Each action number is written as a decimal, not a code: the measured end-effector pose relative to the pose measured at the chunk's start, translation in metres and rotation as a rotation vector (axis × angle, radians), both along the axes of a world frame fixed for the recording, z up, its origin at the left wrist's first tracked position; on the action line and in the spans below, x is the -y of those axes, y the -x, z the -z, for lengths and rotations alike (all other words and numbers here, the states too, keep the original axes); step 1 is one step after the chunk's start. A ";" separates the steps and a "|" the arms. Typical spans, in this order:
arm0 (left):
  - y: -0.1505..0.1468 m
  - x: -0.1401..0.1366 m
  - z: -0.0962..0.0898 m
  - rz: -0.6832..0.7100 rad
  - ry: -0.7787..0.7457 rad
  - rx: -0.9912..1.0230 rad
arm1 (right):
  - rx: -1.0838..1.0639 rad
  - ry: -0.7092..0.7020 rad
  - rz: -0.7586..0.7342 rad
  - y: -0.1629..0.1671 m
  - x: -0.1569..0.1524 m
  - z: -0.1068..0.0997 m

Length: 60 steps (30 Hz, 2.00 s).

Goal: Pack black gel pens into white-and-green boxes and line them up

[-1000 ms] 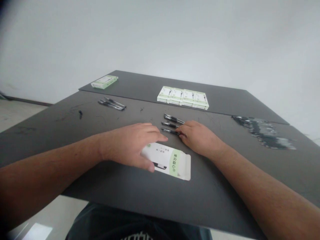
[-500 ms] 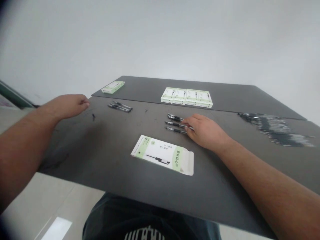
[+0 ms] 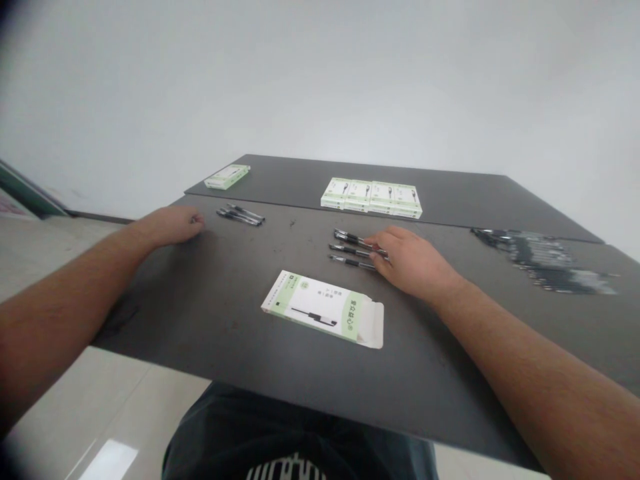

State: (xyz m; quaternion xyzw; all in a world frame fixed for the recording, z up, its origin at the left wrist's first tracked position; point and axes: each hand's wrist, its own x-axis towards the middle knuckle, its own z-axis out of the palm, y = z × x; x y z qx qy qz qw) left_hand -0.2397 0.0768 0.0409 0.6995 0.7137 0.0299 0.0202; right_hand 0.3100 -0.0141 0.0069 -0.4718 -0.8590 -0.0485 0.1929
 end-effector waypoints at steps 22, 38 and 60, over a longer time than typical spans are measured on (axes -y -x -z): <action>-0.289 0.114 -0.007 0.899 -0.497 0.928 | -1.042 0.853 -0.240 0.051 0.054 -0.017; -0.247 0.085 0.002 0.713 -0.464 0.546 | 0.137 0.275 0.818 -0.165 -0.026 -0.052; -0.250 0.089 0.003 0.902 -0.353 0.450 | 0.269 0.316 0.989 -0.208 -0.045 -0.013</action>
